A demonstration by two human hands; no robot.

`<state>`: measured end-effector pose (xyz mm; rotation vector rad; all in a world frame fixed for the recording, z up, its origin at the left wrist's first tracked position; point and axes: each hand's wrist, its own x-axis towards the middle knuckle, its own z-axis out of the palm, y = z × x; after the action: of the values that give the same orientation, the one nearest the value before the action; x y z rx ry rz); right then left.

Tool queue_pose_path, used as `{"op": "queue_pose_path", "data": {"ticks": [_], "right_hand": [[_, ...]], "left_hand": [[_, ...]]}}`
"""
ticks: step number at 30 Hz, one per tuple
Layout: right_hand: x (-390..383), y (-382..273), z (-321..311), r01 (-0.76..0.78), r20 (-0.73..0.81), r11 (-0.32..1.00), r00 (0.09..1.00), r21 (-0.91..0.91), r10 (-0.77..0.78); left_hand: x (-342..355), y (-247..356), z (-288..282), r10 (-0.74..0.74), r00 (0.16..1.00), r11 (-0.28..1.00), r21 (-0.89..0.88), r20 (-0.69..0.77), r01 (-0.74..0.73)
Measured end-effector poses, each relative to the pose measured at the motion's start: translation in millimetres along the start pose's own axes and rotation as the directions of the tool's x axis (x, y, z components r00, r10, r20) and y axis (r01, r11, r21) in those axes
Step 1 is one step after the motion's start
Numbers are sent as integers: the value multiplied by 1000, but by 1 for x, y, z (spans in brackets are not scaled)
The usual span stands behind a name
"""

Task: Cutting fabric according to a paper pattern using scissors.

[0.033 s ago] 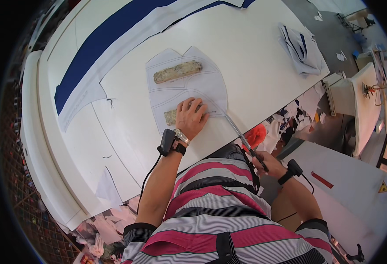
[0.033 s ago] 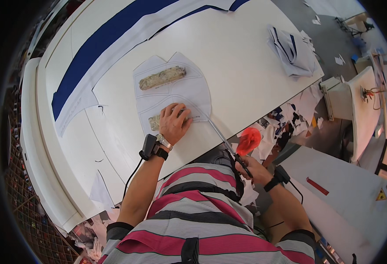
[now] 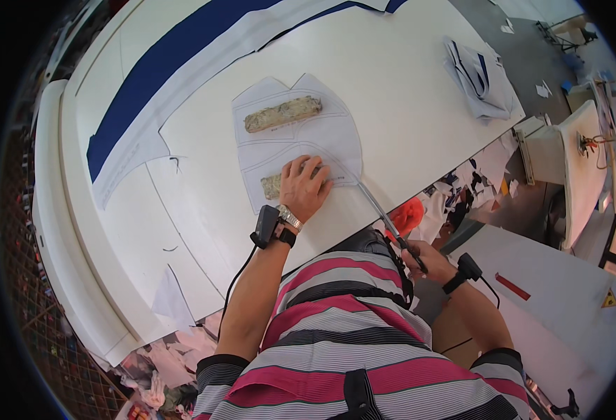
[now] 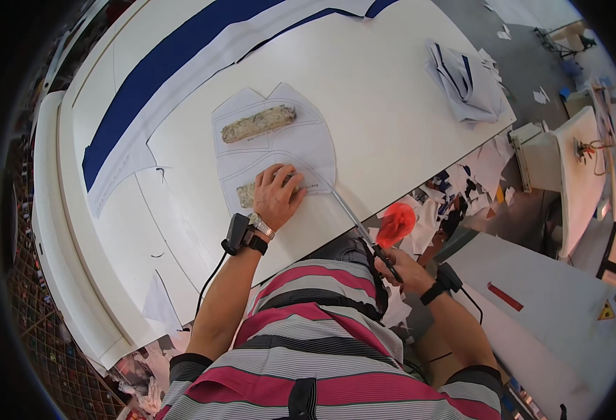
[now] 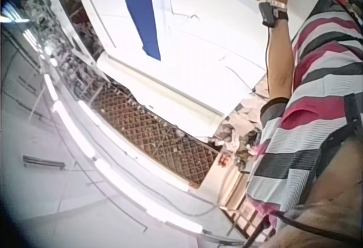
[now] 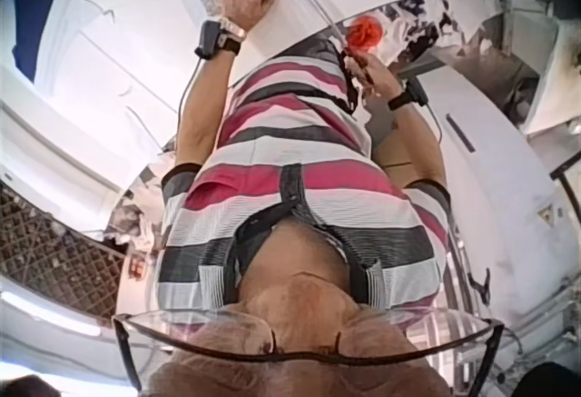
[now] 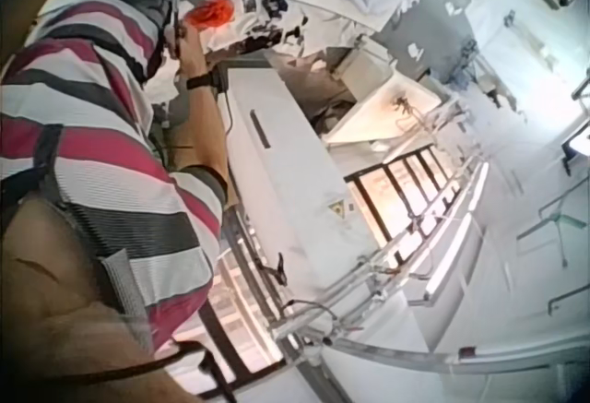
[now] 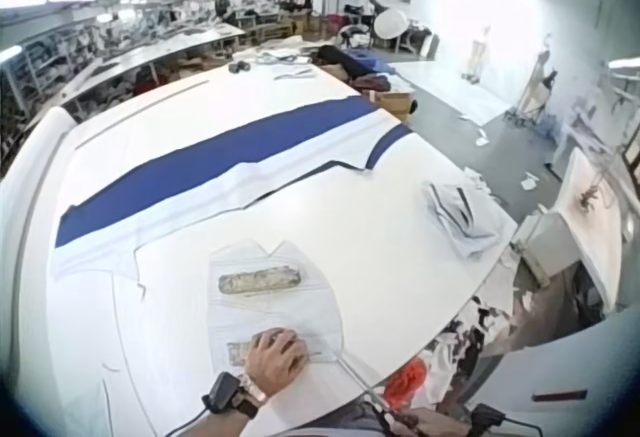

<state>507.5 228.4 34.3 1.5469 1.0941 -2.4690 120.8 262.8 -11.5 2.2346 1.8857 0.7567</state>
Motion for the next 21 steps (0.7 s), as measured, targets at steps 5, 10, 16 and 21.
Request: {"op": "queue_pose_path", "data": {"ticks": [5,10,16,21], "right_hand": [[-1,-8,-3,-2,36,1000,999,-9,2],[0,-6,-8,-19,33,999,999,-32,20],[-1,-7,-7,-7,27,995,1000,-99,10],[-1,-16,-2,-13,12,993,1000,-114,15]], "left_hand": [[-1,0,-1,-5,1000,1000,1,-1,5],[-1,-1,1,-2,1000,1000,-1,-6,2],[-1,0,1,-7,1000,1000,-3,-12,7],[-1,-1,1,-3,1000,1000,7,-3,3]]}}
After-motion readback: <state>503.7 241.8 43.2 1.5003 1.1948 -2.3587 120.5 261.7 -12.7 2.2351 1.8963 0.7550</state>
